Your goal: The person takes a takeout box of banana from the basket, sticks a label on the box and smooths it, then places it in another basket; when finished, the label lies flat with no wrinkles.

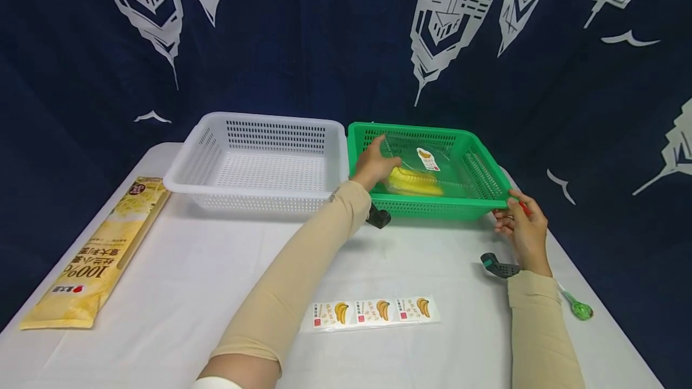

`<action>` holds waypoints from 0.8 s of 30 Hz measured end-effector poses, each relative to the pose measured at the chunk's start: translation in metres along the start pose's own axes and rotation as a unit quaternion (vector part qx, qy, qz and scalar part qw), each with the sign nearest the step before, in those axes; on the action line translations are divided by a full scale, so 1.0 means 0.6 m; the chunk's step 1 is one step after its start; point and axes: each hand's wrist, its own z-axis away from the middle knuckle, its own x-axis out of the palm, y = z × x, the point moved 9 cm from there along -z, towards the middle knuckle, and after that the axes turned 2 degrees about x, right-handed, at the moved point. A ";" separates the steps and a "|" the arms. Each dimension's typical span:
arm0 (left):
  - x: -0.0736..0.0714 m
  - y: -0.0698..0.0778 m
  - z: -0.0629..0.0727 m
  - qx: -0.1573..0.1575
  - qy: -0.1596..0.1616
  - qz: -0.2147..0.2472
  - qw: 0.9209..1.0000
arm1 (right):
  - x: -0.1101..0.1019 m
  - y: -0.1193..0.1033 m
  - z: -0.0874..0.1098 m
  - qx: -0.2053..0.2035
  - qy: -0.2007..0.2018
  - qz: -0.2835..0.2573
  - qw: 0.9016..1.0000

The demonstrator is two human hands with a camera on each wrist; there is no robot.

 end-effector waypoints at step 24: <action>0.009 -0.012 0.006 0.018 0.013 0.005 1.000 | 0.002 0.000 0.000 -0.002 0.000 0.003 1.000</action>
